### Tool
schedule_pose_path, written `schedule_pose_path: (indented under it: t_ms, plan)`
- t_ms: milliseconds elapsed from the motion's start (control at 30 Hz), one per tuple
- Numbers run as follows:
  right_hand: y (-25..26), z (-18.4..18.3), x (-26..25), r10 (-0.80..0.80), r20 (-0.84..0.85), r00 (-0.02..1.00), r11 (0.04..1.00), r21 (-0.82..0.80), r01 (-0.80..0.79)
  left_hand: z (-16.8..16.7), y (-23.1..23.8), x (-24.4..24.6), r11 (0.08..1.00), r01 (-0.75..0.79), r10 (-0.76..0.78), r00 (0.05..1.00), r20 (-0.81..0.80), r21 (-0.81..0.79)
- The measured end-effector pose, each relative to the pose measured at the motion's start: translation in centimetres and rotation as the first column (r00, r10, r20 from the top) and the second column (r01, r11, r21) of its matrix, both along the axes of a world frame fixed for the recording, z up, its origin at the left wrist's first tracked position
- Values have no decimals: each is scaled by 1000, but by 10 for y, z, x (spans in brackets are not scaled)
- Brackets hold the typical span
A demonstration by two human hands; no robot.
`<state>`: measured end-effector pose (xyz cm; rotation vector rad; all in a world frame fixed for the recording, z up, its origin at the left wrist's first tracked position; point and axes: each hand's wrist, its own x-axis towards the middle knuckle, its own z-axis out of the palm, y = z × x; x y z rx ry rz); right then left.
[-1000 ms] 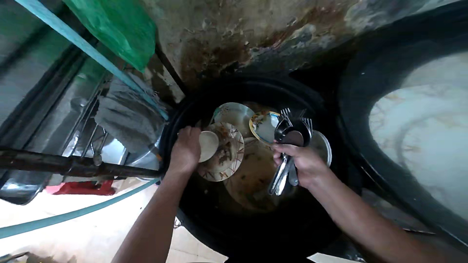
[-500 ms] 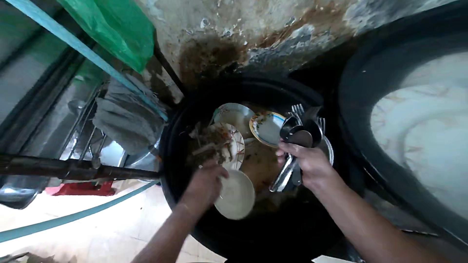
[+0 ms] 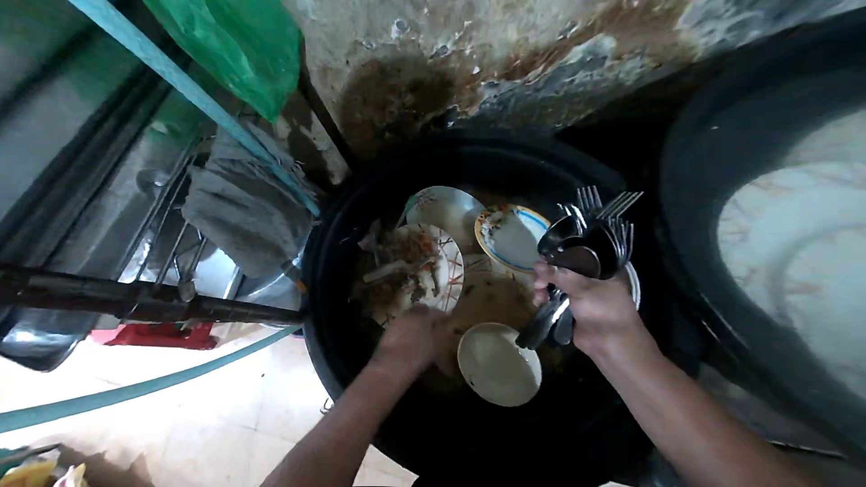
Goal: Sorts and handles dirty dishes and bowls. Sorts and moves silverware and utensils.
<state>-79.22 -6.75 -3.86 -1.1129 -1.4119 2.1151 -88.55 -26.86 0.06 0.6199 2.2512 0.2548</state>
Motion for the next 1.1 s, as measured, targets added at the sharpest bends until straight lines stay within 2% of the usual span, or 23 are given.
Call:
schedule_pose_path:
  t_ms: [67,100,167,300,367,433,500,533,600,633,800,833,867,933,967,1000,1033,1100]
  plan:
    - [0,-1,-1,4,35,999,1000,-30,-3,-15,-5,-25,1000,-25,27,973,-229,15]
    - [-1,-1,-2,7,47,999,999,-36,-5,-22,-5,-38,999,-39,35,960,-278,-6]
    - [-1,1,-3,23,78,997,1000,-14,-22,-39,-4,-56,999,-29,21,961,-275,-28]
    - [-2,5,-2,33,111,993,999,-23,-31,-57,-6,-63,989,95,-117,969,-217,-110]
    - [-3,7,-3,30,128,991,999,-33,-26,-50,-12,-67,996,17,-33,980,-197,-85]
    - [-3,7,-3,23,130,991,999,-38,-18,-36,-18,-71,977,-203,208,975,-72,72]
    - [-1,6,-3,30,130,991,998,-54,-23,-23,-25,-73,856,-450,405,890,211,255]
    - [-1,5,-3,34,131,991,998,-64,-26,-18,-29,-72,768,-549,432,824,366,329]
    - [-1,4,-3,40,134,990,997,-68,-31,-9,-34,-66,624,-670,371,707,602,403]
    - [-1,5,-3,44,135,990,997,-68,-35,-7,-36,-63,588,-689,317,677,664,423]
    - [-2,8,-3,54,132,990,996,-73,-45,1,-33,-54,553,-674,149,658,738,489]
    - [-2,8,-3,57,133,989,997,-62,-49,3,-30,-52,585,-643,144,683,716,495]
    - [-1,7,-3,55,139,989,998,-49,-48,6,-25,-48,654,-572,141,735,663,495]
    - [0,5,-2,40,138,990,999,2,-41,16,-7,-30,869,-271,57,886,460,415]
    - [0,4,-2,39,115,993,999,30,-43,18,4,-15,941,-88,-41,928,370,326]
    - [0,3,-1,40,88,995,998,43,-44,15,12,2,962,83,-167,934,317,260]
    - [1,1,-1,42,56,998,998,39,-44,7,18,19,945,230,-287,924,253,232]
    - [1,1,-1,35,61,998,999,22,-36,-8,22,43,900,378,-413,900,143,217]
